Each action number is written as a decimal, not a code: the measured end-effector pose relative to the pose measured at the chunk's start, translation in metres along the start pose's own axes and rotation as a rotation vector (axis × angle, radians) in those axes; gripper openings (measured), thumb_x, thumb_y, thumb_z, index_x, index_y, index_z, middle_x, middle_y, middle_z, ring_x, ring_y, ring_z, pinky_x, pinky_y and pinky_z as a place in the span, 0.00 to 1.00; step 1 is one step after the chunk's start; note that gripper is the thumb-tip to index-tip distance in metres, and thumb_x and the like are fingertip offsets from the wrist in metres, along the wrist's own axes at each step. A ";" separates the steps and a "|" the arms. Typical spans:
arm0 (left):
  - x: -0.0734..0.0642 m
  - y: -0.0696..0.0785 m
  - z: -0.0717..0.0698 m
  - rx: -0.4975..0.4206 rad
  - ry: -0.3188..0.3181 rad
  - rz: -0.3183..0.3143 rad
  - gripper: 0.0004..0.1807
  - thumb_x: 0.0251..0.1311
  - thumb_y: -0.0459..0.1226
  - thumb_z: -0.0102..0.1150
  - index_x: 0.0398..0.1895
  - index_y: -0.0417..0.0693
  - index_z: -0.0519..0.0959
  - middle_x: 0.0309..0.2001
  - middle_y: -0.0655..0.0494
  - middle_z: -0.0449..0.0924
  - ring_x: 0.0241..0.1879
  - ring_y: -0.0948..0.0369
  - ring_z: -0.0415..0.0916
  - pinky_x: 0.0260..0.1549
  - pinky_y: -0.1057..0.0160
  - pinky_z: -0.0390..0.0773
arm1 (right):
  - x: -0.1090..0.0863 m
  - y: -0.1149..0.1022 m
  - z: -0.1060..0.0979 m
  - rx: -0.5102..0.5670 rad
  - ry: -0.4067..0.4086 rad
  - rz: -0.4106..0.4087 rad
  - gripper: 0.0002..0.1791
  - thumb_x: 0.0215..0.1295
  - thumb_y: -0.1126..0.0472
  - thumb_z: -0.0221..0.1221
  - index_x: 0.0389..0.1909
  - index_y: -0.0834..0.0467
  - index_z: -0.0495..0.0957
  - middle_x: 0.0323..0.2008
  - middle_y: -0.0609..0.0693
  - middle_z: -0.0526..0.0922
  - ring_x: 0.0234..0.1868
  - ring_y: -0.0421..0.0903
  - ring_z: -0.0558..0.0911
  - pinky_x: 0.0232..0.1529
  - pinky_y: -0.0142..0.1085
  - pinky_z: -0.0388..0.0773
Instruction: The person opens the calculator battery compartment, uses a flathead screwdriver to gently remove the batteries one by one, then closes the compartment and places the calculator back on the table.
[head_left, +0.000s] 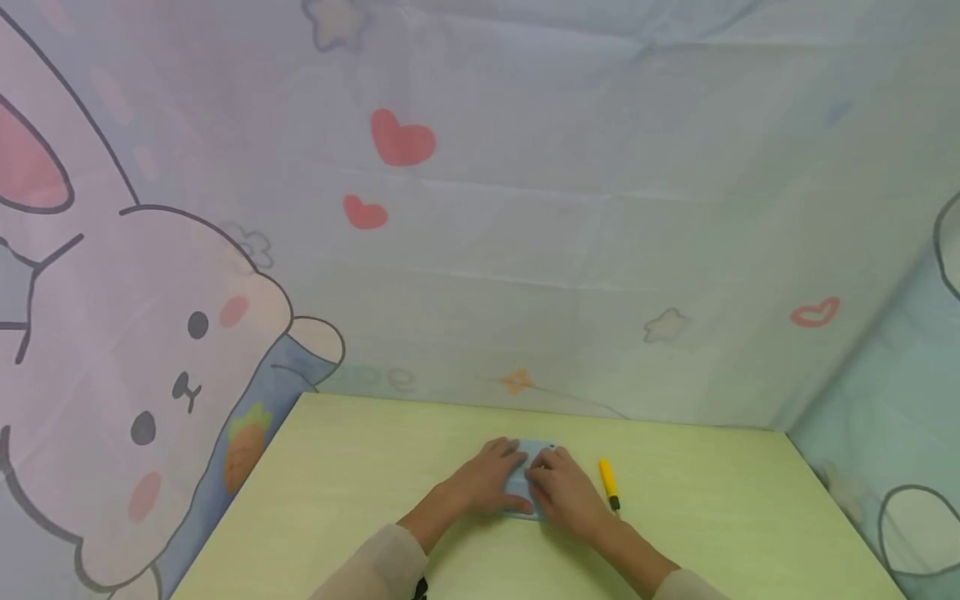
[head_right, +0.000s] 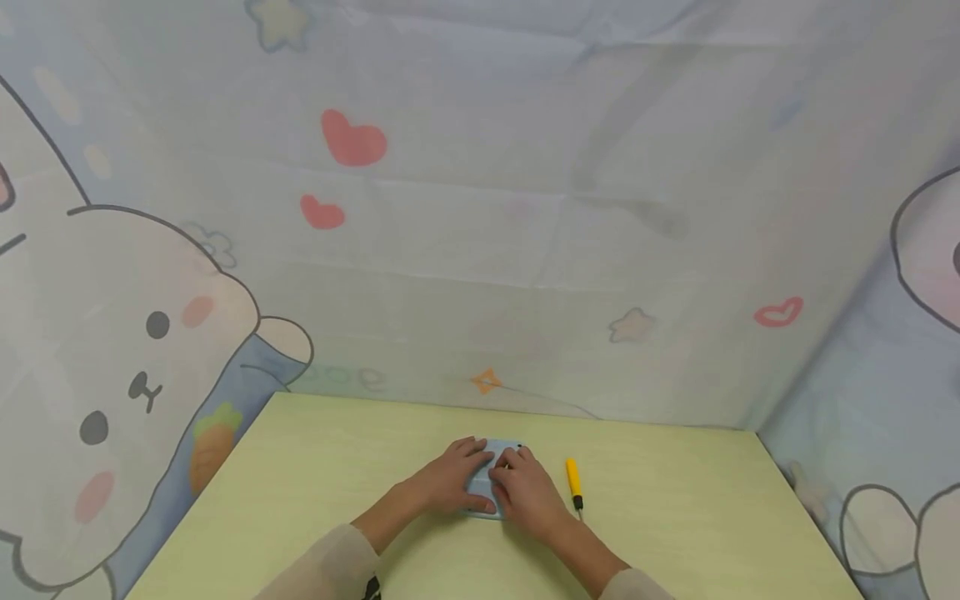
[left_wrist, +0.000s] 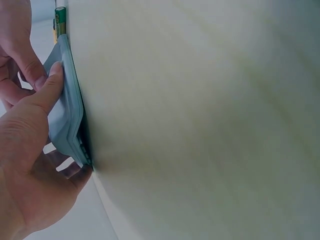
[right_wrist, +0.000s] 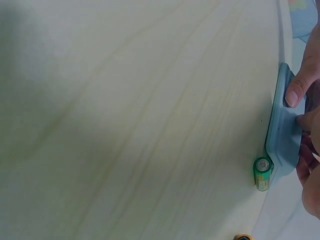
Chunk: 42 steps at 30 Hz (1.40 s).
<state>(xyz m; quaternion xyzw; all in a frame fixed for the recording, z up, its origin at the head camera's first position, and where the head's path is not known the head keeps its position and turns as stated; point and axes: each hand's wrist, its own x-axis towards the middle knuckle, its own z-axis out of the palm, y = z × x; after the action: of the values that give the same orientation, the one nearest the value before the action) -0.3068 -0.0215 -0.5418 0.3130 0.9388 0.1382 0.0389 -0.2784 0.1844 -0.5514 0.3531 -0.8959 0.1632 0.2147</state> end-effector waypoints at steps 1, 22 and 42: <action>0.000 0.000 0.001 -0.002 -0.002 -0.002 0.49 0.62 0.65 0.69 0.79 0.48 0.68 0.81 0.47 0.60 0.81 0.48 0.54 0.73 0.50 0.69 | 0.000 0.000 0.000 0.002 -0.005 0.003 0.08 0.63 0.67 0.72 0.43 0.60 0.90 0.41 0.47 0.81 0.44 0.45 0.75 0.48 0.41 0.80; 0.001 0.003 -0.003 0.024 -0.003 -0.013 0.49 0.63 0.65 0.68 0.79 0.48 0.68 0.81 0.48 0.60 0.81 0.49 0.54 0.73 0.51 0.69 | -0.001 0.004 0.002 0.045 -0.006 0.045 0.09 0.63 0.65 0.72 0.44 0.61 0.90 0.41 0.47 0.80 0.45 0.45 0.75 0.48 0.42 0.79; 0.001 0.004 -0.006 0.008 -0.011 -0.024 0.48 0.63 0.64 0.68 0.79 0.48 0.68 0.82 0.47 0.59 0.81 0.49 0.52 0.71 0.49 0.71 | 0.000 0.002 0.001 0.033 -0.028 0.060 0.10 0.64 0.64 0.72 0.45 0.60 0.89 0.43 0.47 0.80 0.44 0.44 0.73 0.45 0.41 0.77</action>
<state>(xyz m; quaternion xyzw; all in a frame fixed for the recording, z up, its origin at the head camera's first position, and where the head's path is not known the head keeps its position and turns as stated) -0.3063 -0.0191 -0.5353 0.3028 0.9428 0.1322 0.0441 -0.2797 0.1853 -0.5522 0.3320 -0.9061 0.1793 0.1913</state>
